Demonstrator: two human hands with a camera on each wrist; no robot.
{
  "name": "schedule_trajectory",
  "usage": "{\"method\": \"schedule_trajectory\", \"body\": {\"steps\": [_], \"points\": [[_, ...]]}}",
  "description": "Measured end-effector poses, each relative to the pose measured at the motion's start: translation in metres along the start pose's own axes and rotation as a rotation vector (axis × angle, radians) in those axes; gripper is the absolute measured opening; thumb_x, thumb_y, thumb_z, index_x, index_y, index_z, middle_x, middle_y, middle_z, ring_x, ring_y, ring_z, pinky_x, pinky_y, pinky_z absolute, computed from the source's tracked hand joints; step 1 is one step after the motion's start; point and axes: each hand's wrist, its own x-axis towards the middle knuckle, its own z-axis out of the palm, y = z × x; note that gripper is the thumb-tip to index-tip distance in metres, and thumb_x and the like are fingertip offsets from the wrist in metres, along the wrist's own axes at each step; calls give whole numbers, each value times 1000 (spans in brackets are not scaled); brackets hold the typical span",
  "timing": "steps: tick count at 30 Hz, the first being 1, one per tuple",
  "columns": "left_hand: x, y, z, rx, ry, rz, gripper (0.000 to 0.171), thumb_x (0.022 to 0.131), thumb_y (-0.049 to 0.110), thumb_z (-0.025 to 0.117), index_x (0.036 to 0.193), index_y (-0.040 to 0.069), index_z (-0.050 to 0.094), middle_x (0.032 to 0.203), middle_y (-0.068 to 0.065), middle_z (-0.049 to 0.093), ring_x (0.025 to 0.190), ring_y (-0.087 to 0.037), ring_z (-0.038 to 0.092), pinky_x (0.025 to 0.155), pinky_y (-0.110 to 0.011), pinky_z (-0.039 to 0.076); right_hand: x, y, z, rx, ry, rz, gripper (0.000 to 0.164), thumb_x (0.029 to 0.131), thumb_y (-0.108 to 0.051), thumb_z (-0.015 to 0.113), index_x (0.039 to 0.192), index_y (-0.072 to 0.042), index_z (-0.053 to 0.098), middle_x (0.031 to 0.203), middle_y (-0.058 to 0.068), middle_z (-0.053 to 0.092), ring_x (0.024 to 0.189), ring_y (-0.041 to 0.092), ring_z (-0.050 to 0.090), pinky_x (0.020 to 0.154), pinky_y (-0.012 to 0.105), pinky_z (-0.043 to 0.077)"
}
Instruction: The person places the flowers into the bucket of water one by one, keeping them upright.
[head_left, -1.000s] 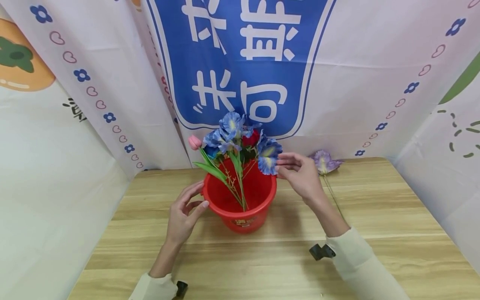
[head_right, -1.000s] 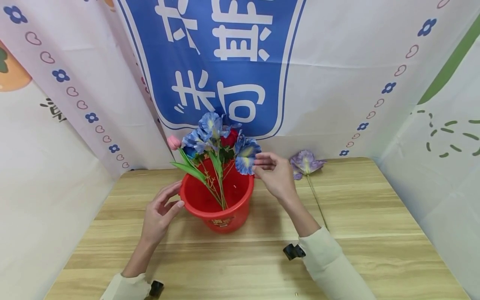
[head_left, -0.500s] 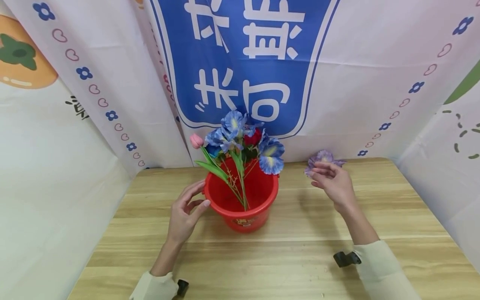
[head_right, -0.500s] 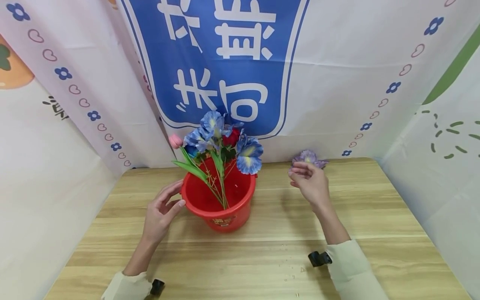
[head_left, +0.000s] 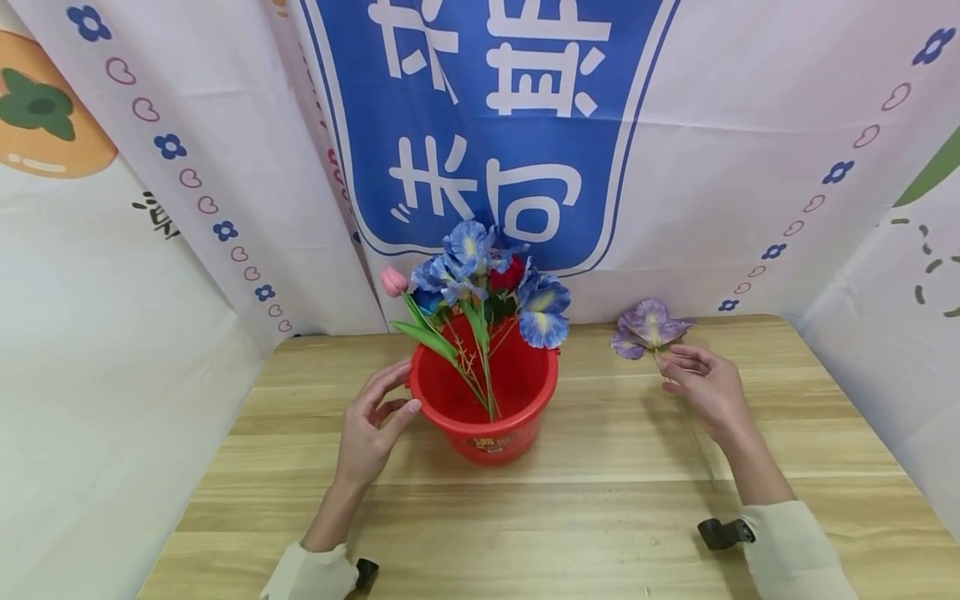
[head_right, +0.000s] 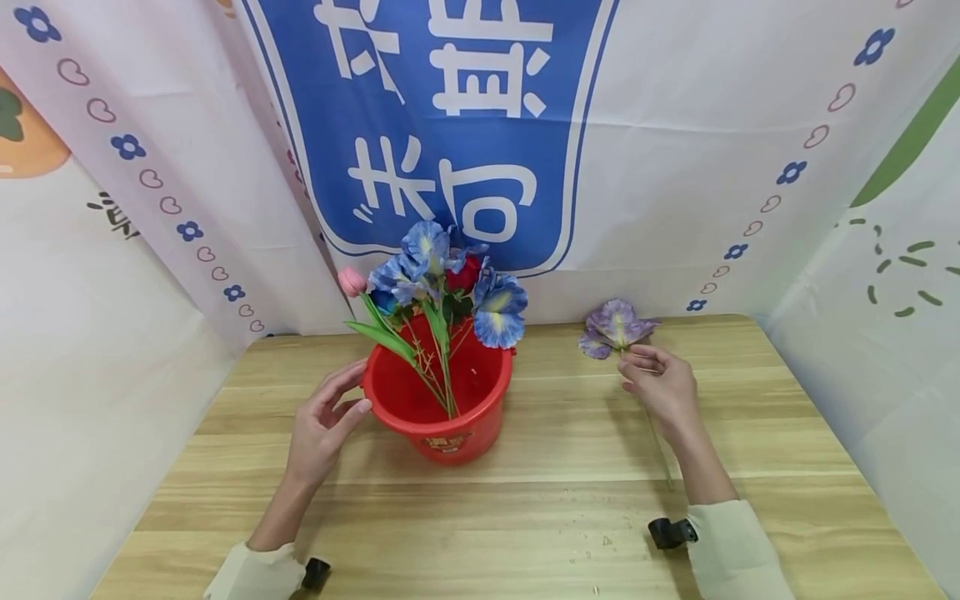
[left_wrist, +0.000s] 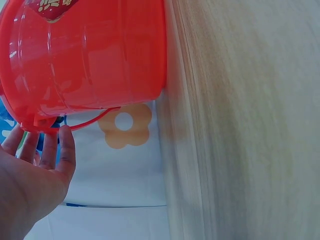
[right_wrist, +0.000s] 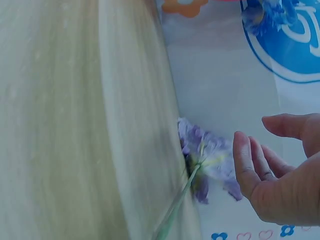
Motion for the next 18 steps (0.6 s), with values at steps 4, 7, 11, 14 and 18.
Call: {"method": "schedule_trajectory", "body": {"steps": [4, 7, 11, 14, 18], "points": [[1, 1, 1, -4, -3, 0, 52, 94, -9, 71, 144, 2, 65, 150, -19, 61, 129, -15, 64, 95, -22, 62, 1, 7, -9, 10, -24, 14, 61, 106, -8, 65, 156, 15, 38, 108, -14, 67, 96, -3, 71, 93, 23, 63], [0, 1, 1, -5, -3, 1, 52, 94, -9, 71, 144, 2, 65, 150, -20, 61, 129, -15, 64, 95, -23, 62, 2, 11, -16, 21, -45, 30, 61, 106, -6, 64, 156, 16, 36, 109, -11, 67, 98, -2, 71, 94, 22, 62], [1, 1, 1, -5, -1, -3, 52, 94, -9, 71, 144, 2, 65, 150, -19, 61, 129, -15, 64, 95, -22, 62, 5, 16, -25, 40, -73, 56, 64, 106, -6, 65, 156, 19, 34, 107, -11, 67, 99, -1, 72, 96, 22, 62], [1, 1, 0, -2, -1, -6, 52, 94, -9, 72, 144, 3, 66, 150, -19, 62, 129, -15, 64, 95, -22, 62, 6, 21, -30, 30, -80, 77, 66, 106, -8, 67, 155, 20, 34, 103, -16, 69, 97, -2, 73, 95, 22, 62], [1, 1, 0, -2, -3, -3, 52, 94, -9, 71, 144, 3, 65, 150, -19, 61, 129, -15, 64, 95, -22, 62, 9, 28, -35, -21, -103, 114, 64, 107, -10, 66, 156, 18, 36, 103, -19, 70, 96, -5, 73, 93, 22, 62]]}}
